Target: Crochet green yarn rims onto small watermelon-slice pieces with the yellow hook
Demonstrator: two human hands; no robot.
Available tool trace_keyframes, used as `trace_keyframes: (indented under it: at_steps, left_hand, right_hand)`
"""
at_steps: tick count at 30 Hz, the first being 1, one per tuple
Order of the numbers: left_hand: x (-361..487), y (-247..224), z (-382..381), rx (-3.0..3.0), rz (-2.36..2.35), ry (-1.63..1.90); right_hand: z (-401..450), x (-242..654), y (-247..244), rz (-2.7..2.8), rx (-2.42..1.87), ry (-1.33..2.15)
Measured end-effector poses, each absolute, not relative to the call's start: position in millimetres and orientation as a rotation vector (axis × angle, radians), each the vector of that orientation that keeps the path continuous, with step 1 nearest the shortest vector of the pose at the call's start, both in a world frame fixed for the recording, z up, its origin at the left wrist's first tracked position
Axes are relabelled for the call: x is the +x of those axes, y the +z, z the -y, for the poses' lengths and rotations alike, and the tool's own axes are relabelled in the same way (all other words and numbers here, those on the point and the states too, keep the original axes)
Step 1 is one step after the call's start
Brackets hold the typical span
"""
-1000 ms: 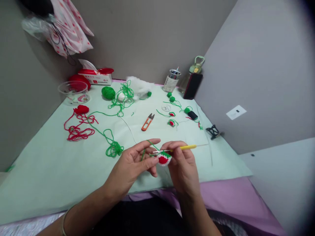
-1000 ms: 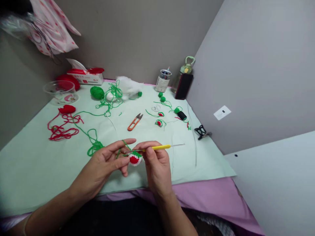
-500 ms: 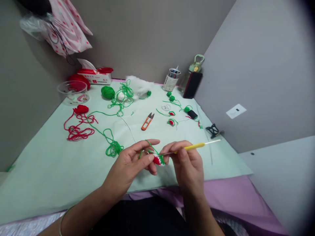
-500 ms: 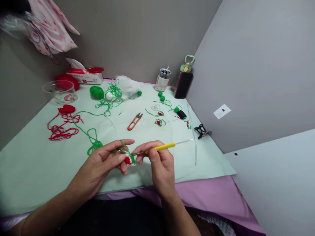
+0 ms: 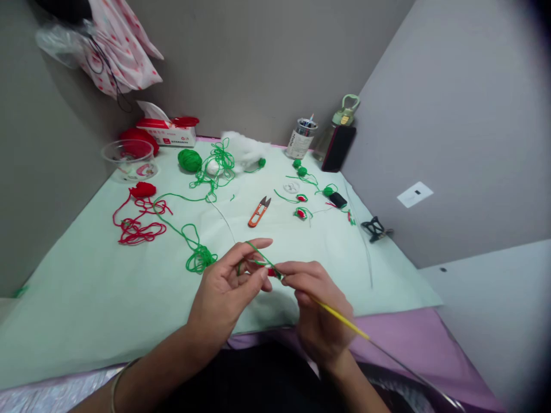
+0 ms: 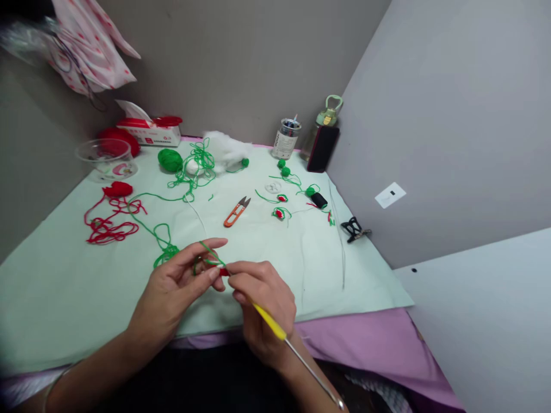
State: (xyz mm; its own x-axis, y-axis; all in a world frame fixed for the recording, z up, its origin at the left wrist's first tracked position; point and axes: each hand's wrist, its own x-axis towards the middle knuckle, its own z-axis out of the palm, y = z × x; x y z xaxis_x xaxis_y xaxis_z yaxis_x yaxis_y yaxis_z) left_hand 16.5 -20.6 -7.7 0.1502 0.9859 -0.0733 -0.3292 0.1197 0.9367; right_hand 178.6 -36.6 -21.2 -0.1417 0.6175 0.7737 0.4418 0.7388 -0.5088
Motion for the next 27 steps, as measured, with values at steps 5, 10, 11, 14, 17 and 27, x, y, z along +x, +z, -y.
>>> trace_keyframes:
  at_steps: [5,10,11,14,17,27]
  left_hand:
    - [21,-12,23,0.829,-0.822,1.195]
    - [20,-12,21,0.811,-0.768,1.118]
    - [18,-11,20,0.849,-0.788,1.113]
    - [14,-8,18,1.093,-0.915,1.152]
    - [11,-7,18,1.412,-1.061,1.258]
    - [16,-9,20,1.276,-0.971,1.367]
  right_hand:
    - [37,173,-34,1.826,-0.969,-0.197]
    - [34,177,-49,1.846,-0.834,-0.263]
    - [33,178,-49,1.857,-0.812,-0.249]
    - [34,180,-46,1.856,-0.769,-0.244]
    - [38,179,-42,1.861,-0.817,-0.221]
    - [39,175,-44,1.799,-0.861,-0.176]
